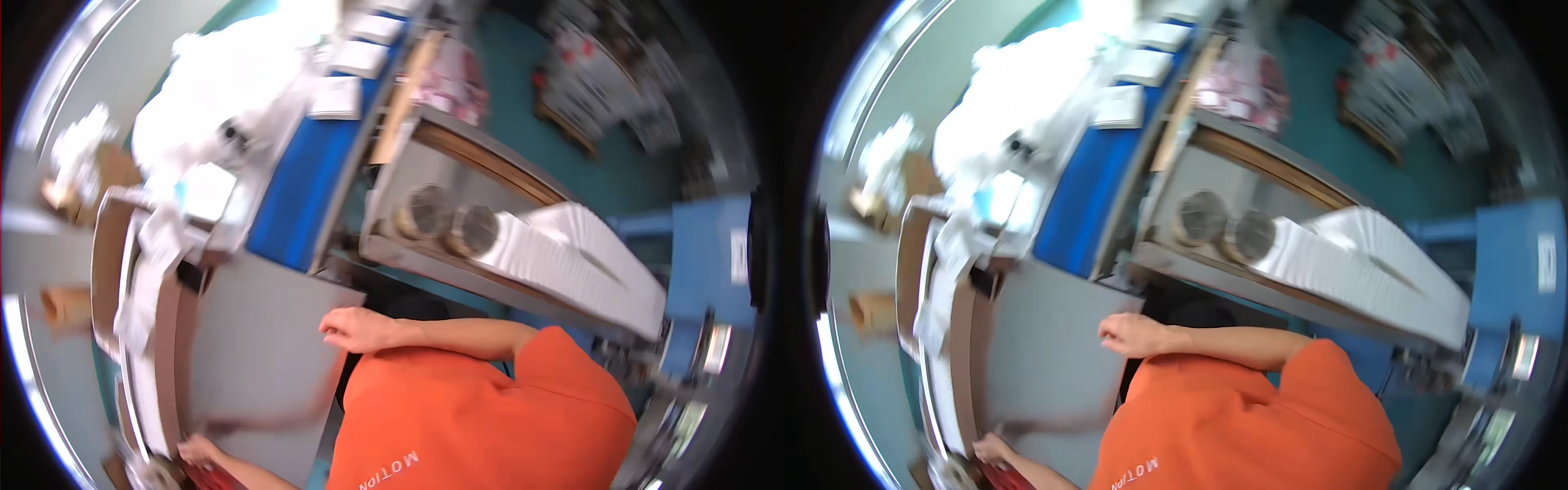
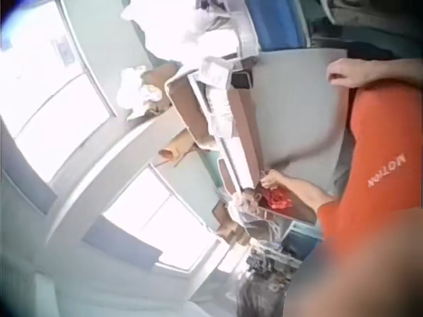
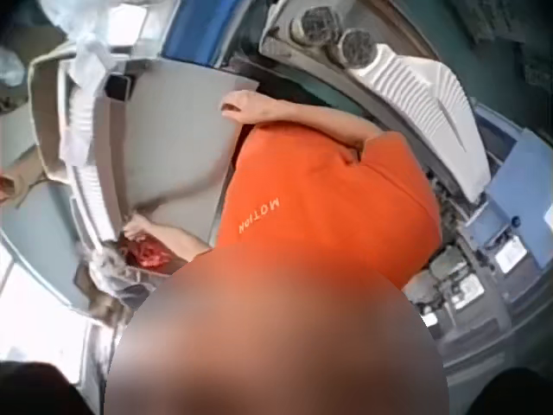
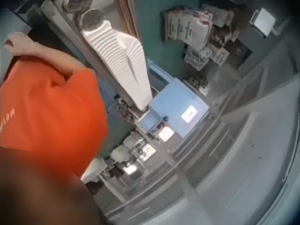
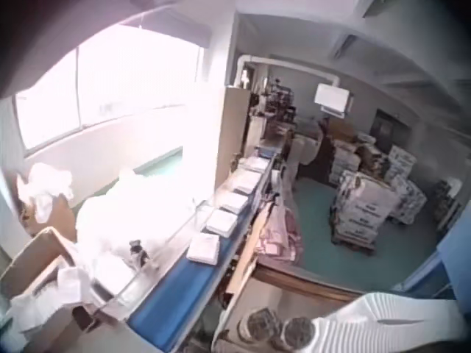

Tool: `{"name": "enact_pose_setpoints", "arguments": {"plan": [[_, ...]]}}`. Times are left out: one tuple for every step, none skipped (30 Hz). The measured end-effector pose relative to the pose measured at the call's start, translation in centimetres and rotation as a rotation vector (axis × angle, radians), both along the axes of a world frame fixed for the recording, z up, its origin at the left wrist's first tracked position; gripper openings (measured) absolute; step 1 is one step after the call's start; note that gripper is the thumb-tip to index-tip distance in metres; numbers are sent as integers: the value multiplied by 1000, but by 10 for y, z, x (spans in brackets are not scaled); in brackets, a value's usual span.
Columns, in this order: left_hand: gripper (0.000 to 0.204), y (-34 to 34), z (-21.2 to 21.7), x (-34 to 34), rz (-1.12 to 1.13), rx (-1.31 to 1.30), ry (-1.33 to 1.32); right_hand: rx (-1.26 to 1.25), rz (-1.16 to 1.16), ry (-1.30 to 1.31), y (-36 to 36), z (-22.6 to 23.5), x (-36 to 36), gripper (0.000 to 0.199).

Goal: Organizing and stacking white paper product pieces on a workstation and placing them into a machine.

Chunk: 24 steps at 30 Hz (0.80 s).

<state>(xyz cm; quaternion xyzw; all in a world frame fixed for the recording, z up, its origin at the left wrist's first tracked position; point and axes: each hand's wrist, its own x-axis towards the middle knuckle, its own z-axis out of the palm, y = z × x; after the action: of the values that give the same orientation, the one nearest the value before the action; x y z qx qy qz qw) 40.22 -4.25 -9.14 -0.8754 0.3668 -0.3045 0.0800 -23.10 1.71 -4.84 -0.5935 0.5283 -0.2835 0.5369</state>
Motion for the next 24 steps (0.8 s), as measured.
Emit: {"name": "enact_pose_setpoints", "arguments": {"plan": [[40, -24, 5, -79, -136, -184, 30, -31, -91, 4, 14, 4, -8, 23], [36, -35, -1, -91, -444, -317, 74, -108, -158, -1, 22, 18, -16, 22], [34, -59, -1, -158, -731, -345, 174, -173, -243, 22, 32, 29, -29, 21], [31, -65, 10, -259, -1002, -372, 270, -336, -385, 49, 43, 38, -42, 17], [36, -44, 48, -368, -1160, -238, 572, -411, -495, 94, 53, 58, -60, 16], [46, -32, 65, -450, -1374, -103, 797, -486, -604, 143, 65, 79, -84, 15], [56, -12, 89, -516, -1475, 61, 1040, -470, -694, 149, 83, 100, -106, 14], [70, 1, 119, -579, -1652, 211, 1141, -502, -817, 260, 104, 113, -131, 14], [82, 5, 125, -614, -1814, 319, 1235, -352, -1057, 127, 128, 114, -148, 15], [85, 4, 141, -652, -2003, 391, 1053, -455, -1149, 524, 159, 109, -183, 16], [86, 1, 147, -678, -2059, 531, 1015, -415, -1153, 808, 187, 120, -210, 15], [87, -6, 153, -700, -2113, 707, 994, -353, -1156, 982, 217, 116, -230, 16], [84, -24, 137, -715, -2128, 892, 778, -304, -1133, 1134, 241, 114, -243, 17], [79, -32, 142, -733, -2111, 1004, 777, -205, -1148, 1089, 261, 107, -253, 15], [77, -45, 147, -748, -2143, 1066, 839, -249, -1133, 1080, 273, 101, -263, 14], [78, -61, 134, -755, -2143, 1027, 846, -301, -1108, 1061, 276, 97, -272, 12], [74, -69, 129, -769, -2115, 1007, 873, -270, -1080, 1106, 274, 98, -277, 12], [70, -72, 126, -782, -2077, 907, 898, -312, -1041, 1086, 270, 96, -284, 14], [67, -73, 123, -793, -2034, 804, 920, -357, -998, 1064, 263, 93, -291, 15], [63, -75, 121, -807, -1900, 823, 1004, -336, -948, 1071, 254, 94, -297, 19], [61, -76, 115, -823, -1854, 834, 1070, -345, -952, 1067, 245, 93, -303, 19], [60, -77, 111, -833, -1805, 839, 1138, -323, -919, 1046, 234, 89, -310, 21], [59, -61, 119, -841, -1865, 884, 974, -293, -884, 1029, 226, 83, -320, 22], [57, -47, 122, -850, -1896, 908, 869, -277, -841, 1010, 220, 76, -330, 32]]}}
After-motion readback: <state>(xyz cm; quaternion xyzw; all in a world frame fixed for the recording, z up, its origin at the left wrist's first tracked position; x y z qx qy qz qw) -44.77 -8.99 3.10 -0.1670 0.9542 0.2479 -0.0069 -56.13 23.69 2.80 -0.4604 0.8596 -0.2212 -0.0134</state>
